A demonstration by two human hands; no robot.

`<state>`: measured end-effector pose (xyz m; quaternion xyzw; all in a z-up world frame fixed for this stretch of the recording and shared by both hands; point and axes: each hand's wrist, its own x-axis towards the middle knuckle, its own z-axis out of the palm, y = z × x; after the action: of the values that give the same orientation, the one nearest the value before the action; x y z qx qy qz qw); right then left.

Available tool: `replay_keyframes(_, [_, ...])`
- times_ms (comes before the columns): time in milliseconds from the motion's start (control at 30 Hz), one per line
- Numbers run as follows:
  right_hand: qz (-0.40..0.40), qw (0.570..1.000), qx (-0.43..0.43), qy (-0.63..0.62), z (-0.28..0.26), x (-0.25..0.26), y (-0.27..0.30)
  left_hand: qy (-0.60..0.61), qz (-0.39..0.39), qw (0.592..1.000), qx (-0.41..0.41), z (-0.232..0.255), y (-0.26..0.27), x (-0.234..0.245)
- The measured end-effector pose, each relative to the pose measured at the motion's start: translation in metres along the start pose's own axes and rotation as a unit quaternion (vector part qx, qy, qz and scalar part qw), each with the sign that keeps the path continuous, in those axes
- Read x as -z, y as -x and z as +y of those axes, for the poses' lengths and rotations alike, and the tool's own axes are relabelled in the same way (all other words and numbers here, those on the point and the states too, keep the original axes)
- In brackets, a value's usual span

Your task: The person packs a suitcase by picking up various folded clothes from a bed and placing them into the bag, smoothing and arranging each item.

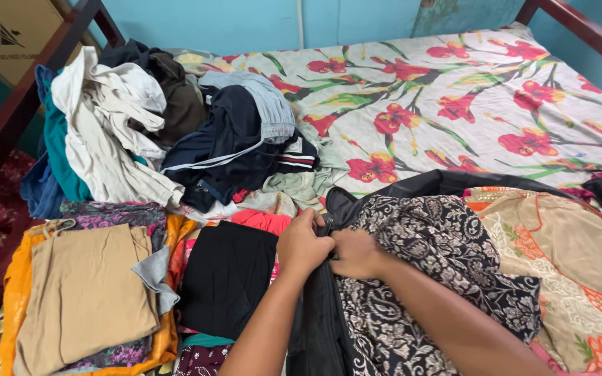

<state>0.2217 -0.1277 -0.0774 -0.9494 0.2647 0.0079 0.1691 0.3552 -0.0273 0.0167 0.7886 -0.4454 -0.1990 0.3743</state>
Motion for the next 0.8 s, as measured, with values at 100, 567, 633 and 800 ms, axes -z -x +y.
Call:
replay_keyframes(100, [0.171, 0.979, 0.110, -0.028, -0.022, 0.045, 0.039, 0.018, 0.003, 1.000, 0.000, -0.002, -0.001, -0.001])
replay_keyframes(567, [-0.194, 0.965, -0.140, 0.107, 0.004, -0.011, -0.035, 0.006, 0.047, 0.993, -0.104, 0.001, 0.035, -0.009])
replay_keyframes(633, [-0.152, 0.976, -0.138, 0.069, 0.012, -0.014, -0.035, -0.032, 0.023, 0.992, -0.121, 0.002, 0.064, -0.010])
replay_keyframes(800, [-0.058, 0.997, -0.019, 0.042, 0.003, 0.021, 0.011, -0.078, 0.021, 0.988, -0.131, 0.002, 0.138, 0.009])
